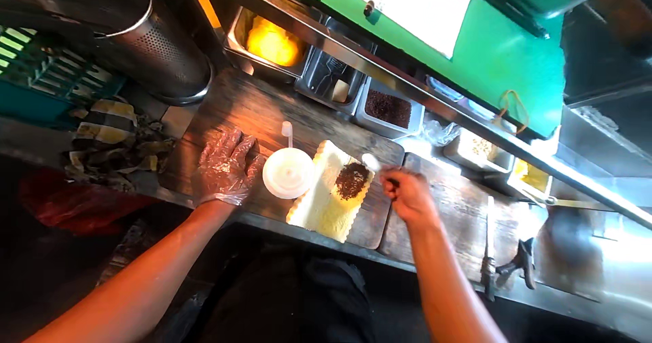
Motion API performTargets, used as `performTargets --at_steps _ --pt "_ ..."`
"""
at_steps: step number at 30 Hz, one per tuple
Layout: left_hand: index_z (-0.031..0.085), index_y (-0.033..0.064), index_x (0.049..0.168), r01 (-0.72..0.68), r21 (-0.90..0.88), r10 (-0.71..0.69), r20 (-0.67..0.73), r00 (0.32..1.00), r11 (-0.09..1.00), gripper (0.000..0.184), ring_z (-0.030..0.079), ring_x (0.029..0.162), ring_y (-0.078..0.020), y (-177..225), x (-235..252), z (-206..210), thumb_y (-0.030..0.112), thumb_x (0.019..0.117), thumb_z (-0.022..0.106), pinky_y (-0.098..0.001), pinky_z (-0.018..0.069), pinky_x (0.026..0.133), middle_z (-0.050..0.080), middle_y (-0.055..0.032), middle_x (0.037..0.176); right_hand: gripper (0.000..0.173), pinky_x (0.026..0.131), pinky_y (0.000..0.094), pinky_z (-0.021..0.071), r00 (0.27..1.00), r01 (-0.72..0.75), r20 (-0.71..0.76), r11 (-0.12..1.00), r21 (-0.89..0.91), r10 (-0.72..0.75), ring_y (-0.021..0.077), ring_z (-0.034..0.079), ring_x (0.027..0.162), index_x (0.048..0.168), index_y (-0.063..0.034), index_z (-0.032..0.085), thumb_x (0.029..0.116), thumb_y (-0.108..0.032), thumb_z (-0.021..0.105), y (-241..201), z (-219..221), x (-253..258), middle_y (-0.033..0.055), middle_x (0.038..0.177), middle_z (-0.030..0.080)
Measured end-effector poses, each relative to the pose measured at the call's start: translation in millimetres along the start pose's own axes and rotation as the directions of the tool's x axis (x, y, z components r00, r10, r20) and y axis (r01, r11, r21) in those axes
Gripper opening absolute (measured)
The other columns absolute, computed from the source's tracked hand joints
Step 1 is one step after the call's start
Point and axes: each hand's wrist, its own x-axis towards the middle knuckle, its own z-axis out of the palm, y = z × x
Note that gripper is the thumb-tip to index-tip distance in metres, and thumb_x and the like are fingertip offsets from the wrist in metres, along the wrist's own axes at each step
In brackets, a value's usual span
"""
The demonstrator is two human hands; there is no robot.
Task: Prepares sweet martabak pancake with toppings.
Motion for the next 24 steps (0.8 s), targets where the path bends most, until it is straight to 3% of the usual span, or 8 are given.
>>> performTargets --at_steps 2,3,5,7,9,14,17,24 --pt "0.058 0.0166 0.145 0.003 -0.016 -0.003 -0.002 1.000 1.000 0.061 0.040 0.148 -0.0356 0.7 -0.4 -0.3 0.052 0.1020 0.034 -0.0595 0.0259 0.121 0.047 -0.0146 0.157 0.007 0.048 0.0209 0.0463 0.967 0.242 -0.023 0.948 -0.208 -0.252 0.0059 0.054 0.053 0.093 -0.0013 0.067 0.0963 -0.003 0.061 -30.6 -0.8 22.3 0.0030 0.075 0.067" --pt "0.058 0.0176 0.146 0.012 -0.009 -0.012 -0.002 1.000 1.000 0.061 0.040 0.148 -0.0346 1.2 -0.3 0.1 0.053 0.1017 0.034 -0.0589 0.0260 0.121 0.048 -0.0135 0.157 0.007 0.056 0.0243 0.0512 0.898 0.389 -0.029 0.824 -0.412 -0.438 0.0071 0.059 0.060 0.095 -0.0007 0.070 0.0945 -0.006 0.066 -44.6 0.5 40.2 0.0035 0.079 0.069" --pt "0.059 0.0182 0.145 0.014 0.004 -0.014 -0.022 1.000 1.000 0.061 0.041 0.147 -0.0338 0.2 -0.5 2.8 0.053 0.1011 0.034 -0.0578 0.0272 0.121 0.049 -0.0127 0.156 0.024 0.088 0.0490 0.0557 0.716 0.483 0.097 0.390 -0.784 -0.692 0.0261 0.070 0.097 0.106 0.0009 0.073 0.0947 -0.018 0.066 -67.1 5.7 79.7 0.0168 0.103 0.074" --pt "0.059 0.0173 0.145 -0.004 -0.002 0.004 -0.036 0.999 1.000 0.060 0.041 0.147 -0.0345 -0.2 -1.1 3.0 0.051 0.1016 0.035 -0.0576 0.0269 0.121 0.048 -0.0129 0.156 0.034 0.103 0.0664 0.0441 0.697 0.425 0.222 0.144 -0.894 -0.682 0.0429 0.062 0.123 0.119 0.0004 0.070 0.0992 -0.025 0.058 -79.1 17.9 115.7 0.0264 0.123 0.068" --pt "0.059 0.0179 0.145 -0.010 -0.009 0.010 -0.032 0.999 1.000 0.060 0.040 0.148 -0.0349 -1.8 -1.9 3.2 0.053 0.1024 0.036 -0.0584 0.0269 0.121 0.048 -0.0120 0.157 0.030 0.102 0.0666 0.0448 0.718 0.464 0.336 0.060 -0.884 -0.610 0.0424 0.062 0.121 0.115 -0.0015 0.071 0.0982 -0.024 0.059 -81.2 28.5 144.1 0.0246 0.121 0.069" --pt "0.058 0.0184 0.145 -0.012 0.012 0.012 -0.022 1.000 1.000 0.058 0.040 0.148 -0.0342 -1.6 -3.7 2.5 0.050 0.1025 0.035 -0.0569 0.0271 0.122 0.049 -0.0115 0.156 0.025 0.088 0.0497 0.0538 0.877 0.475 0.394 0.374 -0.797 -0.274 0.0257 0.068 0.093 0.113 -0.0002 0.071 0.1002 -0.021 0.062 -86.9 35.3 157.7 0.0168 0.104 0.071" --pt "0.059 0.0195 0.145 -0.012 0.040 0.013 -0.032 0.999 0.999 0.056 0.041 0.148 -0.0321 -3.3 -4.2 5.8 0.047 0.1026 0.035 -0.0555 0.0280 0.122 0.050 -0.0097 0.156 0.020 0.062 0.0263 0.0507 0.900 0.435 0.303 0.632 -0.641 -0.313 0.0068 0.056 0.066 0.110 -0.0043 0.068 0.0969 -0.020 0.066 -79.1 14.0 171.9 0.0017 0.086 0.065" --pt "0.060 0.0178 0.143 0.003 0.010 -0.003 -0.018 1.000 1.000 0.059 0.041 0.148 -0.0339 3.4 -3.6 -0.8 0.050 0.1024 0.034 -0.0580 0.0273 0.121 0.049 -0.0107 0.156 0.004 0.049 0.0196 0.0458 0.888 0.460 0.147 0.819 -0.344 -0.437 0.0030 0.052 0.053 0.095 -0.0067 0.067 0.0954 -0.010 0.065 -76.6 -13.6 139.3 -0.0041 0.071 0.062"
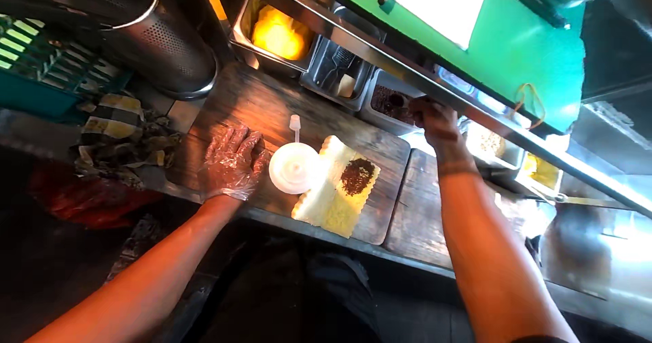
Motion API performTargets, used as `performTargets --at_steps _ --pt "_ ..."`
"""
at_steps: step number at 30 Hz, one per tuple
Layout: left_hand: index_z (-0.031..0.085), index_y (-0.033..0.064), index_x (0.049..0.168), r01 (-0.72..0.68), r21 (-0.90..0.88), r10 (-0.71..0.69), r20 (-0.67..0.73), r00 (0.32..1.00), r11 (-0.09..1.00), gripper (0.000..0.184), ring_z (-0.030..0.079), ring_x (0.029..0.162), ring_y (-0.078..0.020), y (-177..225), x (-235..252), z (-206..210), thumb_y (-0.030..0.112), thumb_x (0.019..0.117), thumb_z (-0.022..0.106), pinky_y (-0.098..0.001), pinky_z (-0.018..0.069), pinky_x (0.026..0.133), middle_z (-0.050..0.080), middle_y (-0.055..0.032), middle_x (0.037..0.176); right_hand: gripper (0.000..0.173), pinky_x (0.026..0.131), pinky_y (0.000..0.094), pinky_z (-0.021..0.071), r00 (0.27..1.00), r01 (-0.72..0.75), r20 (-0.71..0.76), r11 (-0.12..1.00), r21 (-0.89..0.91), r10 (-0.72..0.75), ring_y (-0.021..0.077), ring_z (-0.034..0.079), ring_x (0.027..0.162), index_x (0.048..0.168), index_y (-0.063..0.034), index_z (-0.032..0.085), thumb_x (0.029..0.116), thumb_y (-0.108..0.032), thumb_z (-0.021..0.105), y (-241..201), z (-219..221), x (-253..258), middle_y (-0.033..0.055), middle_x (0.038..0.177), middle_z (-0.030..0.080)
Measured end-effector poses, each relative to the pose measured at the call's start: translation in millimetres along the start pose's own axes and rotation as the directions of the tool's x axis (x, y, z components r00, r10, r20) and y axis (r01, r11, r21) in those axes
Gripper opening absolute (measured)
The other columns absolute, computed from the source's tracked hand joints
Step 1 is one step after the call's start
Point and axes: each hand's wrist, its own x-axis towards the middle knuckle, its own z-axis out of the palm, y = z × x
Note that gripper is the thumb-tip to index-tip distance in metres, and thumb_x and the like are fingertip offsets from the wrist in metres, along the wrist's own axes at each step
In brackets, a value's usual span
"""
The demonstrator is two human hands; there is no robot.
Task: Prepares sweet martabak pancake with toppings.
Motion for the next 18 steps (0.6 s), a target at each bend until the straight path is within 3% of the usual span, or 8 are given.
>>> performTargets --at_steps 5,9,11,13,14,15,16,18 --pt "0.060 0.0157 0.143 -0.012 -0.021 0.011 -0.019 1.000 1.000 0.055 0.041 0.147 -0.0345 -1.7 0.2 3.3 0.048 0.1036 0.038 -0.0587 0.0272 0.121 0.050 -0.0120 0.155 0.008 0.048 0.0229 0.0456 0.997 -0.006 -0.070 0.996 0.091 0.012 0.0056 0.053 0.053 0.098 -0.0017 0.071 0.0924 -0.004 0.065 -20.1 3.7 -92.2 0.0017 0.077 0.068" --pt "0.058 0.0169 0.144 0.008 0.015 -0.008 -0.013 1.000 1.000 0.055 0.041 0.147 -0.0339 2.1 0.7 0.9 0.048 0.1039 0.037 -0.0580 0.0271 0.121 0.049 -0.0113 0.156 0.010 0.053 0.0328 0.0509 0.987 -0.126 -0.106 0.990 -0.058 0.119 0.0123 0.057 0.057 0.098 -0.0036 0.072 0.0931 -0.010 0.067 6.3 31.3 -185.5 0.0059 0.080 0.069" --pt "0.059 0.0168 0.143 0.016 0.026 -0.016 -0.019 1.000 1.000 0.054 0.042 0.147 -0.0335 7.6 0.0 -4.1 0.046 0.1033 0.037 -0.0571 0.0268 0.121 0.050 -0.0116 0.155 0.013 0.062 0.0339 0.0583 0.987 0.073 -0.115 0.953 -0.295 -0.112 0.0130 0.066 0.067 0.104 -0.0053 0.074 0.0974 -0.012 0.066 28.3 52.4 -228.3 0.0060 0.089 0.073" --pt "0.059 0.0146 0.143 0.015 0.017 -0.015 -0.022 1.000 1.000 0.054 0.042 0.147 -0.0342 9.9 0.4 -6.3 0.042 0.1016 0.038 -0.0571 0.0264 0.121 0.050 -0.0129 0.155 0.015 0.065 0.0296 0.0607 0.826 0.404 -0.125 0.731 -0.549 -0.550 0.0140 0.069 0.073 0.101 -0.0013 0.075 0.0942 -0.009 0.064 56.9 69.6 -242.2 0.0087 0.090 0.071" --pt "0.059 0.0147 0.143 0.007 0.022 -0.007 -0.028 1.000 1.000 0.055 0.041 0.147 -0.0342 8.3 0.6 -4.0 0.041 0.1002 0.037 -0.0575 0.0266 0.121 0.049 -0.0127 0.156 0.016 0.066 0.0302 0.0607 0.736 0.471 -0.129 0.640 -0.608 -0.664 0.0173 0.069 0.075 0.100 0.0011 0.075 0.0940 -0.008 0.063 63.1 72.1 -240.5 0.0119 0.089 0.070" --pt "0.058 0.0154 0.144 0.003 0.031 -0.002 -0.029 1.000 1.000 0.055 0.041 0.147 -0.0338 7.2 0.4 -2.2 0.041 0.0998 0.037 -0.0573 0.0269 0.120 0.049 -0.0123 0.156 0.017 0.064 0.0307 0.0607 0.718 0.460 -0.153 0.628 -0.628 -0.679 0.0186 0.069 0.073 0.101 0.0022 0.075 0.0945 -0.008 0.063 63.3 71.7 -237.4 0.0134 0.089 0.070" --pt "0.057 0.0160 0.145 0.004 0.038 -0.003 -0.018 1.000 0.999 0.056 0.040 0.148 -0.0332 6.9 -0.3 -2.0 0.042 0.0998 0.037 -0.0570 0.0265 0.121 0.048 -0.0119 0.157 0.016 0.062 0.0316 0.0606 0.778 0.385 -0.195 0.698 -0.603 -0.598 0.0181 0.069 0.071 0.102 0.0011 0.074 0.0965 -0.010 0.064 58.0 69.7 -235.2 0.0127 0.089 0.070" --pt "0.057 0.0151 0.145 0.004 0.038 -0.003 -0.013 1.000 0.999 0.057 0.041 0.148 -0.0340 8.5 -1.2 -4.0 0.042 0.0996 0.036 -0.0569 0.0268 0.121 0.048 -0.0130 0.157 0.014 0.057 0.0331 0.0563 0.959 0.049 -0.248 0.944 -0.327 -0.136 0.0143 0.065 0.067 0.107 -0.0085 0.072 0.1014 -0.018 0.063 40.0 62.7 -232.1 0.0060 0.091 0.071"
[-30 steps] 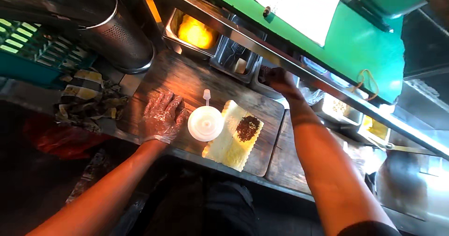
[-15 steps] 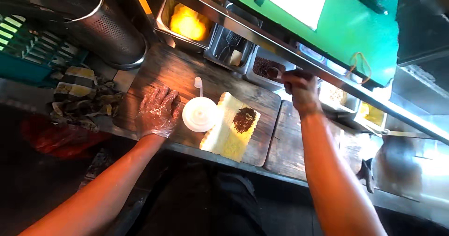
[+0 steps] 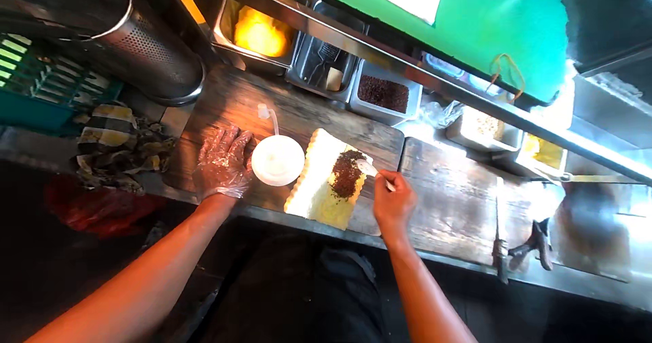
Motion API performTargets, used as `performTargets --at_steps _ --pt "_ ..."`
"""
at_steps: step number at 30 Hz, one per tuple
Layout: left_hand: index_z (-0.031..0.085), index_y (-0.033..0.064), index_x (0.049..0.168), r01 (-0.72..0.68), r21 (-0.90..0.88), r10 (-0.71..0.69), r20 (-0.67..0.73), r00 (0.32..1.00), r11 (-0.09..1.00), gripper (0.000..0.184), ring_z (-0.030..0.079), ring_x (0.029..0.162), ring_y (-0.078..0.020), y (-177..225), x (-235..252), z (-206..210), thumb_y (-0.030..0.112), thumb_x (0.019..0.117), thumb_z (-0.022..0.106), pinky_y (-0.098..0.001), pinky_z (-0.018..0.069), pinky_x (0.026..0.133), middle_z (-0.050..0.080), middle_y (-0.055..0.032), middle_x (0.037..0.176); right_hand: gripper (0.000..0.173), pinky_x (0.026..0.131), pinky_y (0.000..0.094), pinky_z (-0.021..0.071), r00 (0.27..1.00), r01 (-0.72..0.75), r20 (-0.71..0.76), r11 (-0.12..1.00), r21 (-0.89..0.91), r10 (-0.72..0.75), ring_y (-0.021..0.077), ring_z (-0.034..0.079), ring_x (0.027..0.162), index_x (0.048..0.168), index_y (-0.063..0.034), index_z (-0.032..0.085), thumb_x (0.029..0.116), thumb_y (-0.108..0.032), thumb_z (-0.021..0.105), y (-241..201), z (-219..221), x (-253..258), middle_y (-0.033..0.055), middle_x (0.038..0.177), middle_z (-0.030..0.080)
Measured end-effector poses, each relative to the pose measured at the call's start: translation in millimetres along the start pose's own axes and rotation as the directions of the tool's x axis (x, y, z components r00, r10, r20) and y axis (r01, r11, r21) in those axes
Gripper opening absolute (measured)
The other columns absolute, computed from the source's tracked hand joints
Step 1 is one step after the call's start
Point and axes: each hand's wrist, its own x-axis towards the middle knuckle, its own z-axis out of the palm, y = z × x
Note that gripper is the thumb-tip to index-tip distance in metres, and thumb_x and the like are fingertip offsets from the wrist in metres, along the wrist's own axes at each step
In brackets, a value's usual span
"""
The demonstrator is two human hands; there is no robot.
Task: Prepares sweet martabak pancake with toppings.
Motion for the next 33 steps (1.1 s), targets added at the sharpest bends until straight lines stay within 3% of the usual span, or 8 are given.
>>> performTargets --at_steps 5,9,11,14,21,26,30,33 --pt "0.057 0.0140 0.145 0.007 -0.001 -0.007 0.008 1.000 1.000 0.056 0.041 0.147 -0.0355 2.9 1.8 -2.2 0.039 0.0984 0.039 -0.0572 0.0264 0.120 0.048 -0.0138 0.157 0.005 0.042 0.0244 0.0424 0.807 -0.590 0.353 0.674 0.444 0.474 0.0098 0.049 0.046 0.095 -0.0036 0.071 0.0943 -0.007 0.067 -3.7 9.2 -8.4 0.0059 0.067 0.062" --pt "0.059 0.0162 0.144 0.000 -0.011 0.000 -0.027 1.000 1.000 0.055 0.042 0.147 -0.0350 -1.8 1.8 3.7 0.045 0.1019 0.038 -0.0572 0.0281 0.120 0.050 -0.0134 0.155 0.011 0.066 0.0282 0.0605 0.991 0.112 0.065 0.994 0.021 -0.113 0.0082 0.069 0.073 0.098 -0.0077 0.076 0.0937 -0.013 0.068 7.5 21.4 -41.1 0.0011 0.089 0.073" --pt "0.060 0.0164 0.142 -0.002 -0.026 0.001 -0.036 0.999 1.000 0.055 0.043 0.146 -0.0344 -3.6 2.3 5.6 0.048 0.1030 0.038 -0.0564 0.0281 0.121 0.052 -0.0129 0.153 0.015 0.067 0.0276 0.0606 0.844 0.524 -0.063 0.843 -0.119 -0.533 0.0137 0.069 0.075 0.098 -0.0020 0.076 0.0941 -0.011 0.064 16.0 21.1 -30.3 0.0081 0.089 0.071" --pt "0.060 0.0142 0.143 0.009 -0.056 -0.009 0.015 1.000 0.998 0.057 0.041 0.147 -0.0351 -3.2 3.7 2.1 0.047 0.1034 0.036 -0.0576 0.0266 0.122 0.050 -0.0129 0.155 0.016 0.067 0.0301 0.0611 0.720 0.633 -0.132 0.723 -0.276 -0.681 0.0197 0.071 0.073 0.096 0.0039 0.074 0.0956 -0.008 0.064 1.5 1.3 32.6 0.0147 0.085 0.071" --pt "0.060 0.0163 0.143 0.007 -0.041 -0.006 0.021 1.000 0.999 0.058 0.040 0.148 -0.0329 -6.7 4.6 4.9 0.049 0.1031 0.035 -0.0557 0.0265 0.122 0.049 -0.0109 0.156 0.034 0.103 0.0669 0.0440 0.948 0.308 0.242 0.789 -0.532 -0.207 0.0425 0.060 0.126 0.124 -0.0037 0.068 0.1028 -0.026 0.054 -35.7 6.4 228.6 0.0241 0.129 0.066" --pt "0.061 0.0126 0.143 -0.027 -0.069 0.026 -0.015 1.000 0.997 0.055 0.042 0.146 -0.0384 -9.6 2.5 7.1 0.043 0.1027 0.038 -0.0591 0.0274 0.121 0.051 -0.0154 0.153 0.027 0.094 0.0605 0.0492 0.809 0.319 0.586 0.863 -0.392 -0.033 0.0368 0.067 0.105 0.110 0.0024 0.071 0.1022 -0.020 0.058 -53.3 31.5 257.8 0.0234 0.109 0.071" --pt "0.060 0.0154 0.143 -0.016 -0.038 0.016 0.004 1.000 0.999 0.052 0.041 0.147 -0.0349 -9.8 1.5 6.4 0.041 0.1034 0.039 -0.0563 0.0271 0.122 0.050 -0.0121 0.155 0.019 0.061 0.0265 0.0513 0.846 -0.013 0.531 0.996 -0.091 0.059 0.0071 0.056 0.063 0.109 -0.0037 0.068 0.0982 -0.019 0.064 -20.2 32.1 269.9 0.0018 0.082 0.064" --pt "0.060 0.0163 0.144 -0.009 -0.033 0.009 0.016 1.000 0.999 0.052 0.041 0.147 -0.0344 -8.4 1.6 4.1 0.041 0.1034 0.038 -0.0559 0.0267 0.122 0.050 -0.0116 0.155 0.017 0.056 0.0255 0.0493 0.922 -0.107 0.381 0.991 0.082 0.068 0.0070 0.055 0.060 0.105 -0.0047 0.068 0.0940 -0.017 0.070 0.7 23.8 275.4 0.0013 0.082 0.064"
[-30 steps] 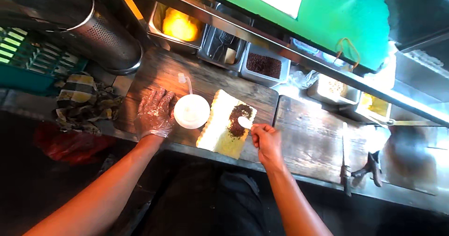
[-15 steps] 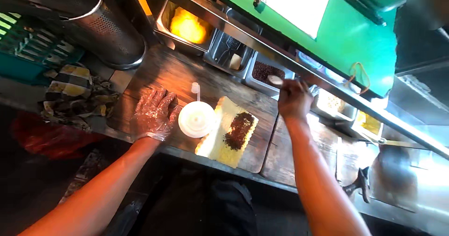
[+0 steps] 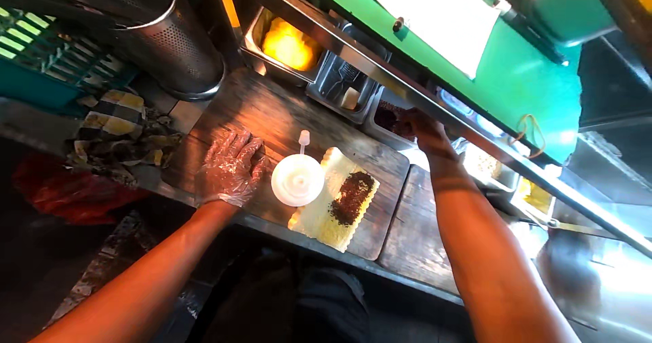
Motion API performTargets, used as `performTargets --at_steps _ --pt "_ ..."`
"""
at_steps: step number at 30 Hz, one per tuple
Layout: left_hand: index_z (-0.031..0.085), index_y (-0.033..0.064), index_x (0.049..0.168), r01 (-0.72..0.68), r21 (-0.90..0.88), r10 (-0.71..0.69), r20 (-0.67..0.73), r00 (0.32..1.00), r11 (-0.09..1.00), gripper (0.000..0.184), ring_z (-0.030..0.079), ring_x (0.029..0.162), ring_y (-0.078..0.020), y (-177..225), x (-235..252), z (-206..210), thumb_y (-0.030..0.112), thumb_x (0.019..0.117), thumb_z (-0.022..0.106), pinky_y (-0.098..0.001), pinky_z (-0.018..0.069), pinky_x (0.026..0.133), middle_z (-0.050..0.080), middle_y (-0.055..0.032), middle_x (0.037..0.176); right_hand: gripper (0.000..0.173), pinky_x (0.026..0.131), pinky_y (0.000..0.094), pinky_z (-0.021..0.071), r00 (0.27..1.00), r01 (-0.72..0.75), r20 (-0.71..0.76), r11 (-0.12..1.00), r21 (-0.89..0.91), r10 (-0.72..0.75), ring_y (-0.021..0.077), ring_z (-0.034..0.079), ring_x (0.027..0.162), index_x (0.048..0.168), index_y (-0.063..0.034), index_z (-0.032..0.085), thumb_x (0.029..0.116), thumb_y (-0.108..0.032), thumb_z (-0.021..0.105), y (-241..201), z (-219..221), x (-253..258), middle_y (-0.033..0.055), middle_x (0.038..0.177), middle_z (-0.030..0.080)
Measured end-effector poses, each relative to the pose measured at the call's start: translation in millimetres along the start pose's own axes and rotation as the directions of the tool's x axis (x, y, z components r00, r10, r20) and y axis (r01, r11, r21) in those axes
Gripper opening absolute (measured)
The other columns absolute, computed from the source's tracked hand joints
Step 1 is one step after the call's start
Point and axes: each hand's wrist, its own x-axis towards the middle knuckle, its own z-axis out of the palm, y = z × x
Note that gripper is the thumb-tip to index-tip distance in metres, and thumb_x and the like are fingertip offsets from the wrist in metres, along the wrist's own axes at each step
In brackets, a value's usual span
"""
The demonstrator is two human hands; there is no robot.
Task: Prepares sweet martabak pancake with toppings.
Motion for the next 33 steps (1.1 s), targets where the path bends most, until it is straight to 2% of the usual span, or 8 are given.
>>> performTargets --at_steps 9,16,18,22,24,26,28,33 --pt "0.062 0.0134 0.140 0.009 -0.046 -0.010 -0.027 1.000 0.999 0.056 0.043 0.146 -0.0364 1.3 0.7 2.1 0.047 0.1025 0.038 -0.0597 0.0279 0.120 0.051 -0.0134 0.154 0.004 0.044 0.0214 0.0447 0.979 0.116 -0.198 0.921 0.371 -0.043 0.0056 0.053 0.049 0.089 -0.0040 0.068 0.0880 -0.001 0.066 -26.5 -0.8 -98.4 0.0004 0.069 0.066" --pt "0.060 0.0129 0.142 0.005 -0.032 -0.006 -0.021 1.000 0.999 0.051 0.042 0.147 -0.0350 4.6 -0.7 -0.7 0.041 0.1040 0.041 -0.0582 0.0268 0.121 0.051 -0.0127 0.155 0.009 0.047 0.0293 0.0475 0.986 -0.112 -0.093 0.968 0.223 0.135 0.0114 0.054 0.051 0.103 -0.0095 0.071 0.0967 -0.015 0.067 13.7 65.1 -260.8 0.0039 0.074 0.065" --pt "0.060 0.0131 0.142 0.002 -0.023 -0.003 -0.031 1.000 1.000 0.054 0.042 0.147 -0.0352 4.0 0.3 -0.1 0.045 0.1038 0.040 -0.0577 0.0269 0.121 0.051 -0.0130 0.154 0.011 0.059 0.0302 0.0591 0.977 0.060 -0.204 0.998 0.004 -0.058 0.0093 0.066 0.064 0.102 -0.0077 0.075 0.0952 -0.013 0.068 31.4 92.1 -290.1 0.0016 0.086 0.073" --pt "0.059 0.0160 0.143 0.001 0.017 -0.001 -0.037 0.999 1.000 0.055 0.042 0.147 -0.0338 2.9 -0.3 0.9 0.046 0.1027 0.038 -0.0568 0.0270 0.121 0.051 -0.0119 0.154 0.015 0.064 0.0239 0.0591 0.672 0.483 -0.367 0.757 -0.441 -0.643 0.0119 0.068 0.071 0.097 -0.0003 0.076 0.0923 -0.009 0.064 62.0 117.8 -298.5 0.0094 0.087 0.071" --pt "0.058 0.0155 0.144 -0.001 0.024 0.002 -0.030 1.000 1.000 0.055 0.041 0.148 -0.0343 3.9 -0.6 0.7 0.044 0.1021 0.036 -0.0570 0.0264 0.121 0.049 -0.0122 0.156 0.013 0.063 0.0232 0.0594 0.740 0.386 -0.436 0.854 -0.349 -0.512 0.0089 0.068 0.070 0.096 -0.0018 0.076 0.0919 -0.010 0.066 55.2 112.1 -292.0 0.0067 0.087 0.071" --pt "0.058 0.0139 0.143 0.009 0.036 -0.008 -0.011 1.000 0.999 0.054 0.041 0.147 -0.0352 9.2 -0.7 -5.4 0.040 0.1014 0.037 -0.0570 0.0272 0.121 0.050 -0.0128 0.155 0.009 0.058 0.0250 0.0574 0.933 0.076 -0.356 0.996 0.046 -0.055 0.0067 0.065 0.064 0.099 -0.0069 0.076 0.0940 -0.011 0.069 41.3 105.3 -289.6 0.0019 0.086 0.072" --pt "0.056 0.0118 0.146 0.071 0.032 -0.075 0.134 0.988 0.997 0.046 0.034 0.151 -0.0354 26.4 2.0 -27.5 0.028 0.1041 0.046 -0.0561 0.0212 0.124 0.044 -0.0134 0.159 0.005 0.049 0.0286 0.0497 0.939 -0.215 -0.160 0.885 0.414 0.304 0.0125 0.057 0.051 0.096 -0.0043 0.075 0.0933 -0.007 0.071 35.6 105.1 -288.2 0.0065 0.074 0.068" --pt "0.057 0.0111 0.144 0.034 0.035 -0.036 0.069 0.997 0.999 0.052 0.039 0.148 -0.0366 16.5 0.7 -14.7 0.032 0.0976 0.048 -0.0571 0.0245 0.121 0.047 -0.0148 0.157 0.004 0.051 0.0299 0.0523 0.946 -0.162 -0.188 0.887 0.431 0.264 0.0127 0.059 0.052 0.090 -0.0041 0.076 0.0888 -0.004 0.072 44.8 125.6 -314.7 0.0061 0.073 0.071"
